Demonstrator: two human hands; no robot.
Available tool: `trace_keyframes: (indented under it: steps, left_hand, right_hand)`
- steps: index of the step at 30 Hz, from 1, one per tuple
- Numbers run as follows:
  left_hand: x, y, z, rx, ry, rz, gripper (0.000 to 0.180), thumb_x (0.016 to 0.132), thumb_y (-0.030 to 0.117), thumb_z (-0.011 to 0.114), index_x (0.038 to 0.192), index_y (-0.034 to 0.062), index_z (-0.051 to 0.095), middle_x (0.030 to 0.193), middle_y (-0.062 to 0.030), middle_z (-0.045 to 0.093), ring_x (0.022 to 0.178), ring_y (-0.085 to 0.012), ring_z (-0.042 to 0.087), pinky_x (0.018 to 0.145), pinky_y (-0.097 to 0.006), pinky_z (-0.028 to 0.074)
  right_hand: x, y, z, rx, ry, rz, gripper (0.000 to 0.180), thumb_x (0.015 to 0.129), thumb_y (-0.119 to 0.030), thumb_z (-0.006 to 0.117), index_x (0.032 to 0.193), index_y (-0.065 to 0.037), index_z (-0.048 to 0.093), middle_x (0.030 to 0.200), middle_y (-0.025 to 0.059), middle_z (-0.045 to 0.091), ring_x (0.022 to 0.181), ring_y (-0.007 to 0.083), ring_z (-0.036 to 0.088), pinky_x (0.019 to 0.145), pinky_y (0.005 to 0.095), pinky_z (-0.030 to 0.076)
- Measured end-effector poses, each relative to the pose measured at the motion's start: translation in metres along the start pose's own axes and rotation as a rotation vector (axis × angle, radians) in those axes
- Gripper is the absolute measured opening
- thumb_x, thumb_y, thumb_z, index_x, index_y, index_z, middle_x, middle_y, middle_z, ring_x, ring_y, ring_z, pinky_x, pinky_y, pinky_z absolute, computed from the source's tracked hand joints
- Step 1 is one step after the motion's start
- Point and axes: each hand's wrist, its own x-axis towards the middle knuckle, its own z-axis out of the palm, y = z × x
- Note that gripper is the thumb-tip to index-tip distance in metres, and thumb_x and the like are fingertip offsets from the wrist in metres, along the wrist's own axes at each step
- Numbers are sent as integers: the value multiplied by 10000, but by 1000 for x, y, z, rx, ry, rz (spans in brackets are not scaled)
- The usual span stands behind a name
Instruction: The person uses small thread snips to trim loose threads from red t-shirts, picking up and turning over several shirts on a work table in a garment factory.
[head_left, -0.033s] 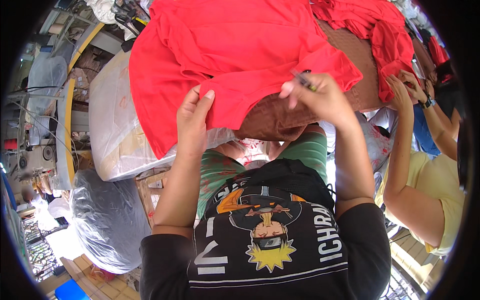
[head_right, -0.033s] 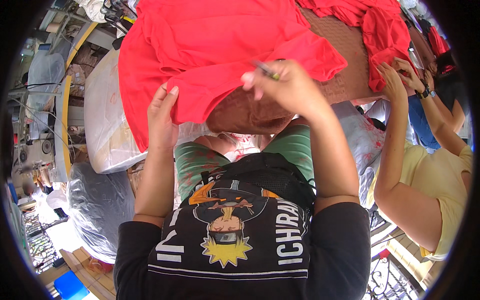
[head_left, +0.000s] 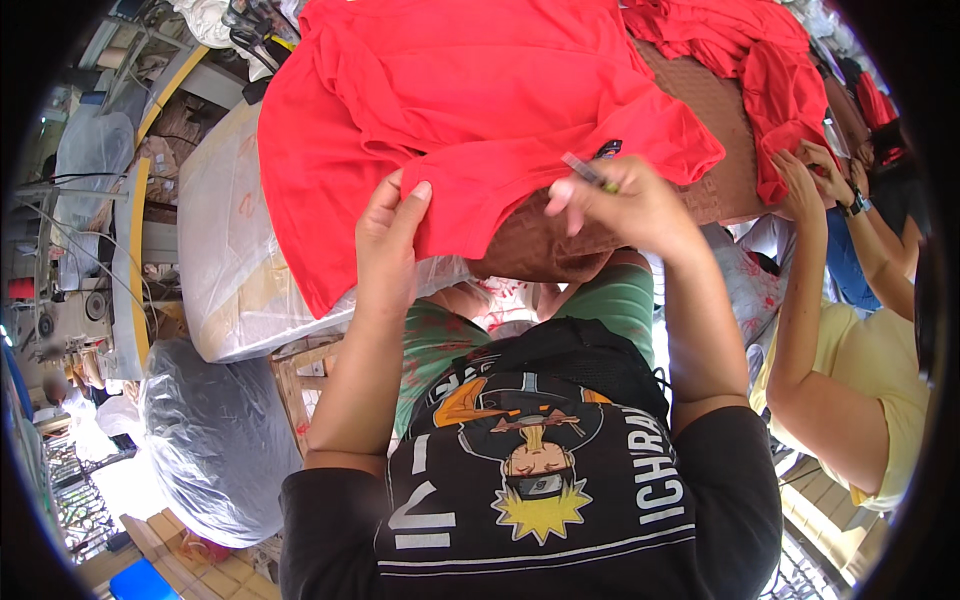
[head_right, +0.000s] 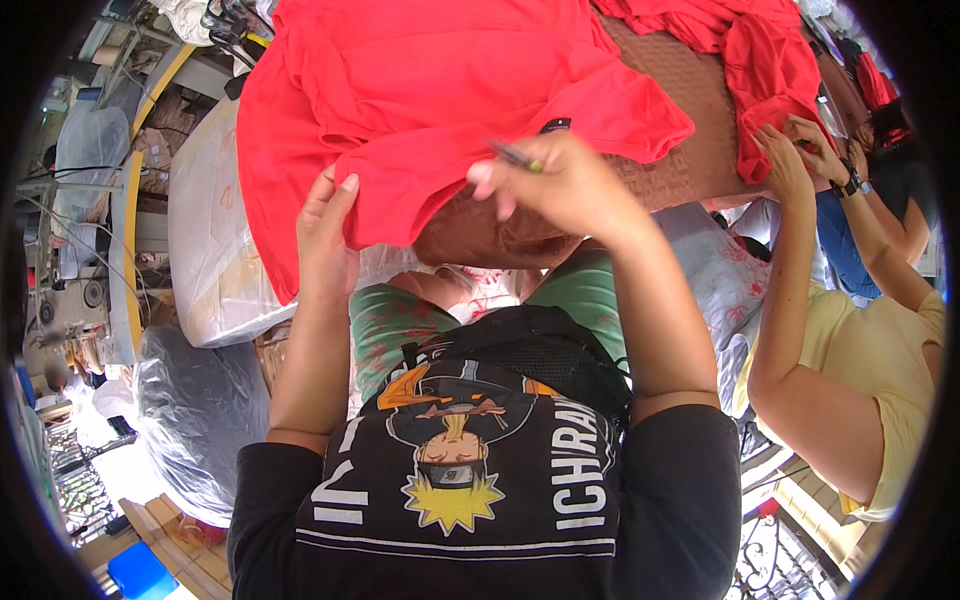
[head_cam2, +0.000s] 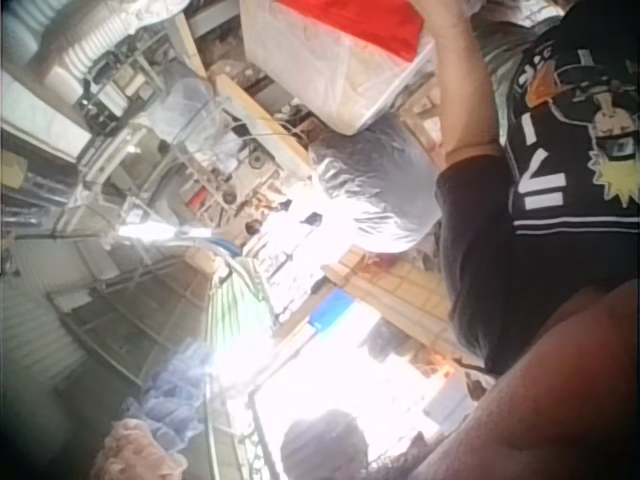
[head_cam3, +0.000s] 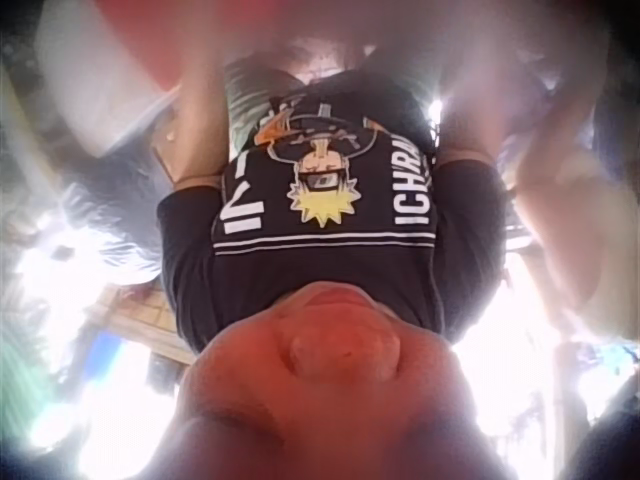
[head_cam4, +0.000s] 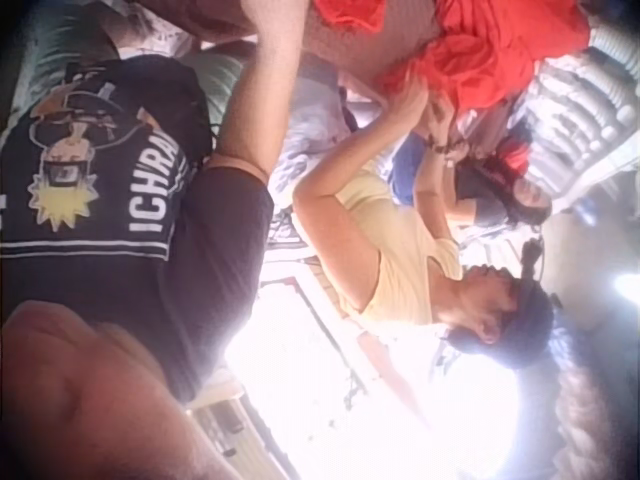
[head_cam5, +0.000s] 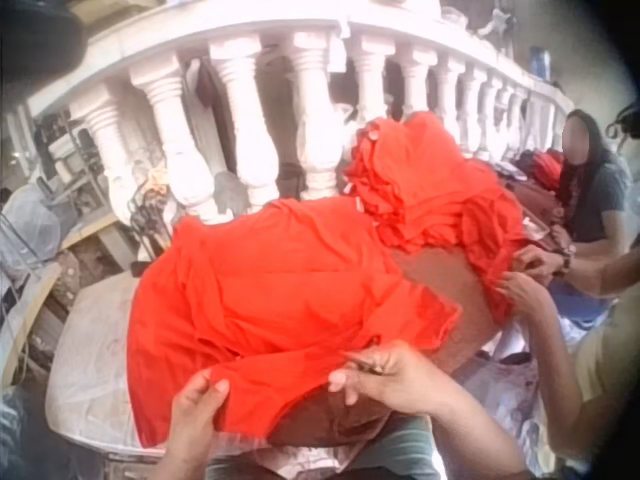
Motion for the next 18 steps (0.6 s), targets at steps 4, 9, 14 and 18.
trace_keyframes:
  steps: [4,9,14,18]
  left_hand:
    - [-7,0,21,8,-97,49,360,914,59,512,1259,-26,456,1189,-87,559,1092,-139,526,949,-285,404]
    - [-19,1,14,428,-404,87,370,884,138,588,1221,5,515,1165,-102,581,1118,-165,521,961,-300,384]
    - [31,5,-1,985,88,706,305,793,183,681,1034,16,596,981,-116,614,1019,-268,550,865,-344,444]
    - [98,-17,-50,1189,438,543,226,803,130,650,993,21,594,959,-106,606,978,-250,553,822,-345,463]
  right_hand:
    - [1,-3,33,383,-31,128,217,872,-256,639,885,-40,647,580,-78,483,488,-4,401,417,178,287]
    - [2,-20,34,638,411,-19,136,811,-163,715,823,-126,584,565,-124,445,430,-28,332,392,161,233]
    - [-20,-34,3,599,397,-252,93,824,-94,677,865,-71,597,512,-92,423,381,-6,320,379,180,223]
    - [-34,-42,0,551,385,-314,135,820,-72,671,922,-17,601,512,-71,429,372,6,326,374,186,220]
